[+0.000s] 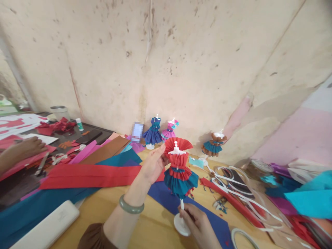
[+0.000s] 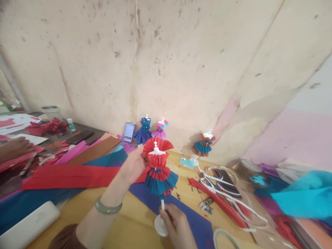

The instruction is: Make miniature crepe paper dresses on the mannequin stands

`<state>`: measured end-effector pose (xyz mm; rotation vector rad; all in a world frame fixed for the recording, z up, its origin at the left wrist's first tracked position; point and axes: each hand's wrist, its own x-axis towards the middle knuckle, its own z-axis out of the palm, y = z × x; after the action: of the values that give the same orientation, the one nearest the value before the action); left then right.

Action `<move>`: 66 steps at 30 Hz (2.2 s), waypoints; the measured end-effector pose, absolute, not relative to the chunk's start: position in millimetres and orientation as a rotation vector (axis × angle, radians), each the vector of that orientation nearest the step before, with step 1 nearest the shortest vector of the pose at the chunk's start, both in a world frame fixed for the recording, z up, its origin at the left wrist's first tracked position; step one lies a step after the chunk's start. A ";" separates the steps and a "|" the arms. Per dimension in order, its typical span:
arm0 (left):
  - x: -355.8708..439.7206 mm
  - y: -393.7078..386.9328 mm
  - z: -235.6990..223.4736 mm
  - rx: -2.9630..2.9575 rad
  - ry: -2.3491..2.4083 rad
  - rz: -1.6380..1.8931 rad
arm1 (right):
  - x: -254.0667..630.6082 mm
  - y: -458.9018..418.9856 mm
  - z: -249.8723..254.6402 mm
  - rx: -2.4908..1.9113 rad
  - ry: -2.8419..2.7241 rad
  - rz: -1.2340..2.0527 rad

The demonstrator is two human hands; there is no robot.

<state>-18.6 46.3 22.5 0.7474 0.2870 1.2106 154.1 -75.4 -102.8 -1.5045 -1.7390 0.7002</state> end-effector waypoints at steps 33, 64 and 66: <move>-65.8 62.1 22.6 1.150 0.681 1.122 | 165.8 -90.4 -104.6 -1.560 -2.092 0.289; -48.2 62.2 20.9 1.112 0.615 1.172 | 169.6 -91.4 -93.8 -1.441 -1.884 0.610; -47.9 62.5 19.7 1.121 0.611 1.169 | 169.3 -91.4 -93.7 -1.431 -1.880 0.593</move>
<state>-47.9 62.5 19.7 1.1209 0.6110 1.1691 169.3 -91.4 -93.7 -1.4306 -1.8797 0.5928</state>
